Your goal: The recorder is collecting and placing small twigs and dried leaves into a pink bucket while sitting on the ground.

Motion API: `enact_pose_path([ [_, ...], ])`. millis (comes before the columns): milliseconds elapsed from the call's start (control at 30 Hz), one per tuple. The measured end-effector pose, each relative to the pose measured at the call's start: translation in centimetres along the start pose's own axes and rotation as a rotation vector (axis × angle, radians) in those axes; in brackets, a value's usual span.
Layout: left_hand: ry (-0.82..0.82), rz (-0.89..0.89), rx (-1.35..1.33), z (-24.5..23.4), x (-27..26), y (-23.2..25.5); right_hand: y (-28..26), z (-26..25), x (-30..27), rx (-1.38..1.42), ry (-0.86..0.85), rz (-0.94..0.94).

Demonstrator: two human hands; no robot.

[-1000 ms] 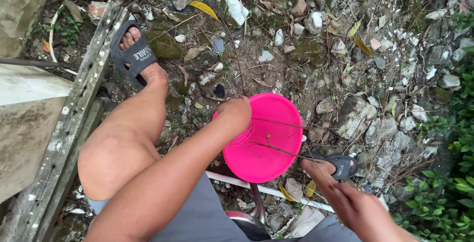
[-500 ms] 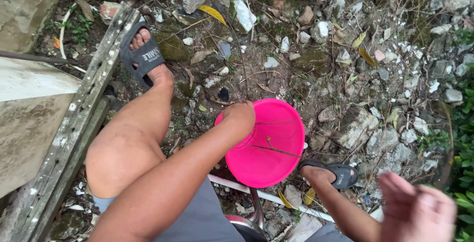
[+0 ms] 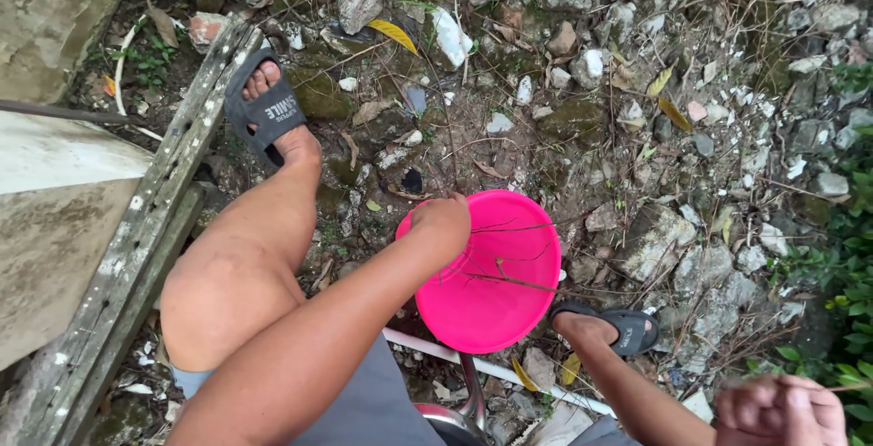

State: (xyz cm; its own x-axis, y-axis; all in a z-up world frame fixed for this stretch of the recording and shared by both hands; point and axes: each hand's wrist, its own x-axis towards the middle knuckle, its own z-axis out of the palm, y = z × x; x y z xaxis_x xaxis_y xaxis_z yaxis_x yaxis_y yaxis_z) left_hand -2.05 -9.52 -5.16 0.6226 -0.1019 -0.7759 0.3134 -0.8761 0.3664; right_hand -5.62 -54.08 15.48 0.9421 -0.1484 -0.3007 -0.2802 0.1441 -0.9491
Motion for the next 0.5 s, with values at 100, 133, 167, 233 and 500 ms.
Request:
enact_pose_path([
  [100, 0.028, 0.015, 0.037, 0.1, 0.2, 0.1, 0.4, 12.8, -2.7, -0.516, 0.213, -0.062],
  [133, 0.031, 0.017, 0.040, 0.1, 0.3, 0.2, 3.0, 14.0, -2.1, -0.512, 0.215, -0.065],
  [167, 0.029, 0.008, 0.028, 0.1, 0.3, 0.3, 5.6, 15.1, -1.6, -1.040, 0.009, -0.525],
  [233, 0.027, -0.001, 0.017, 0.1, 0.2, 0.5, 12.9, 15.7, -1.1, -1.546, -0.249, -0.982],
  [500, -0.004, 0.044, 0.118, 1.4, -0.5, 0.9, 13.2, 21.7, -3.1, -1.165, -1.209, 0.430],
])
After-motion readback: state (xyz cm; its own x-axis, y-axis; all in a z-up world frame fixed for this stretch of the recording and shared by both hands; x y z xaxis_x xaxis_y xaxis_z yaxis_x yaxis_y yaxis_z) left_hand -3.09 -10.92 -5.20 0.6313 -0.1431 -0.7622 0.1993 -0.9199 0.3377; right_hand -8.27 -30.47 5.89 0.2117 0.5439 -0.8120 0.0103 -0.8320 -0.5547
